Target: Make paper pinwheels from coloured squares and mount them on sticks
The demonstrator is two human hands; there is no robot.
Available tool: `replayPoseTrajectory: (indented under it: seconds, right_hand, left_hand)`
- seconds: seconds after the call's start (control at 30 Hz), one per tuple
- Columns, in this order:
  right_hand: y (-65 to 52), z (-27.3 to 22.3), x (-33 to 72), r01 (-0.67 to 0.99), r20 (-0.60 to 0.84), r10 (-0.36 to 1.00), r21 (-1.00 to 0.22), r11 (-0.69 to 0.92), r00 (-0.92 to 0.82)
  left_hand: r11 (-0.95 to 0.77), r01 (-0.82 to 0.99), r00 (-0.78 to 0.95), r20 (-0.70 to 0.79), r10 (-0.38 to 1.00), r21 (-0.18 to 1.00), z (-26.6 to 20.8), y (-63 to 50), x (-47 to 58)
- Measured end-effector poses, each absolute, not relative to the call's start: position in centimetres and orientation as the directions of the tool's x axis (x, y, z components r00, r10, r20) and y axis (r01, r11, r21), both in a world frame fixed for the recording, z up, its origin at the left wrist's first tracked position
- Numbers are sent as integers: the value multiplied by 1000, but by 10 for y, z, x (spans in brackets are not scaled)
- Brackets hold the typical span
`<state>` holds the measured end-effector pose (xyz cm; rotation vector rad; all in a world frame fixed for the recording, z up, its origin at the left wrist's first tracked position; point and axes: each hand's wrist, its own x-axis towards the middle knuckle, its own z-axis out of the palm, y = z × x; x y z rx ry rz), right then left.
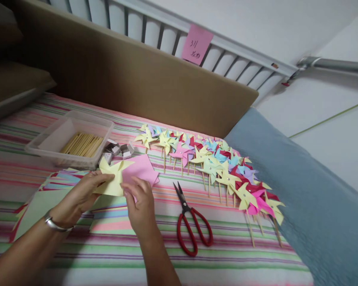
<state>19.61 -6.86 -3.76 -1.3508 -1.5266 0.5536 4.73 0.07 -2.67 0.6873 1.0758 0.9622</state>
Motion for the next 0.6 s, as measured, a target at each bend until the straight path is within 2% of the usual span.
replayPoseTrajectory:
  seconds: [0.13, 0.33, 0.6]
  right_hand:
    - [-70, -35, 195, 458, 387, 914, -839, 293, 124]
    - [-69, -41, 193, 370, 253, 961, -908, 198, 107]
    - [-69, -41, 197, 483, 312, 949, -838, 254, 42]
  left_hand:
    - [452, -306, 194, -410, 891, 838, -27, 0, 49]
    - [459, -276, 209, -414, 886, 844, -25, -1, 51]
    - [454, -249, 239, -400, 885, 855, -35, 3, 49]
